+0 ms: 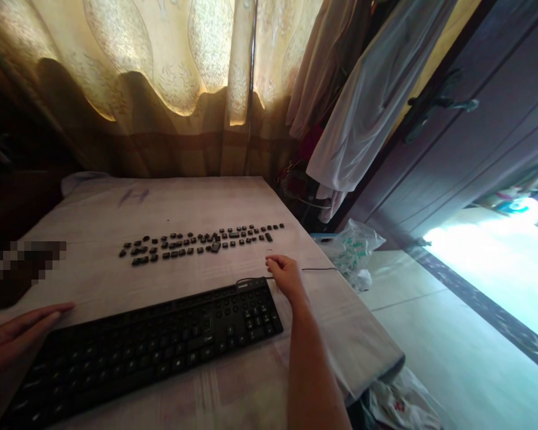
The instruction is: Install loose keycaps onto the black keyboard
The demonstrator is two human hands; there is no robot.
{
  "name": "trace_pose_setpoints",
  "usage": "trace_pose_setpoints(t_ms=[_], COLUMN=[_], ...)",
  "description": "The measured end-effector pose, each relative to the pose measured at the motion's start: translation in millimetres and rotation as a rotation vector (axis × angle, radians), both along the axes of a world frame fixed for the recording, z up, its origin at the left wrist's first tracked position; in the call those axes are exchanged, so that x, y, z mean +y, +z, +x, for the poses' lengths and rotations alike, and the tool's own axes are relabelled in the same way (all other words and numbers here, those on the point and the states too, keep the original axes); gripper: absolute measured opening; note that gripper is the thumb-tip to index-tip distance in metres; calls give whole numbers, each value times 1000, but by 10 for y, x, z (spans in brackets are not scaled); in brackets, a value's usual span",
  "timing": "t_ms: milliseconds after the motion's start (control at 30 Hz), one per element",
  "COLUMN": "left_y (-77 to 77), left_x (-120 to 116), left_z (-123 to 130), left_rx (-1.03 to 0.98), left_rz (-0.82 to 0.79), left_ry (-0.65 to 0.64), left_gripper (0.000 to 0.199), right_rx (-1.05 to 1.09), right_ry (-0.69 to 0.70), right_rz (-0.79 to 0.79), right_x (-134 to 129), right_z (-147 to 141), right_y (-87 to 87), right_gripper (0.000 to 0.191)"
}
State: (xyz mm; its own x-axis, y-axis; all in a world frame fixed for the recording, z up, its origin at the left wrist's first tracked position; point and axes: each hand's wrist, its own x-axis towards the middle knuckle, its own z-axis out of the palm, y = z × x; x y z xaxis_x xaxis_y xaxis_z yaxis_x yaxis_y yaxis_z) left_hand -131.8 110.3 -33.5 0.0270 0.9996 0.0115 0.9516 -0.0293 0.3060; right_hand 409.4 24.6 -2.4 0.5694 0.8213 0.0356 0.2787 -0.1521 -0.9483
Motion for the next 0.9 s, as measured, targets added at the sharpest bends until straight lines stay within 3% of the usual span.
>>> trace_pose_setpoints(t_ms=[100,267,467,667,900], left_y=[66,174,67,54,52], left_x=[-92,-346,-578,-590,-602], left_z=[68,212,331,291,314], left_rx=[-132,-98,-76,-74,-16], left_rz=[-62,5,92,150,186], left_ry=[8,-34,-106,-111,-136], left_gripper=[60,59,50,49,49], right_rx=[-43,-89,-63,102,494], right_ry=[8,23,8,-97,-138], right_rz=[-13,-41,-63,-26,128], right_x=[-43,-77,-3,180,190], right_z=[-89,-169,-98,149,350], right_y=[-92,-125,-92,-12,-311], right_gripper=[13,10,3,15,23])
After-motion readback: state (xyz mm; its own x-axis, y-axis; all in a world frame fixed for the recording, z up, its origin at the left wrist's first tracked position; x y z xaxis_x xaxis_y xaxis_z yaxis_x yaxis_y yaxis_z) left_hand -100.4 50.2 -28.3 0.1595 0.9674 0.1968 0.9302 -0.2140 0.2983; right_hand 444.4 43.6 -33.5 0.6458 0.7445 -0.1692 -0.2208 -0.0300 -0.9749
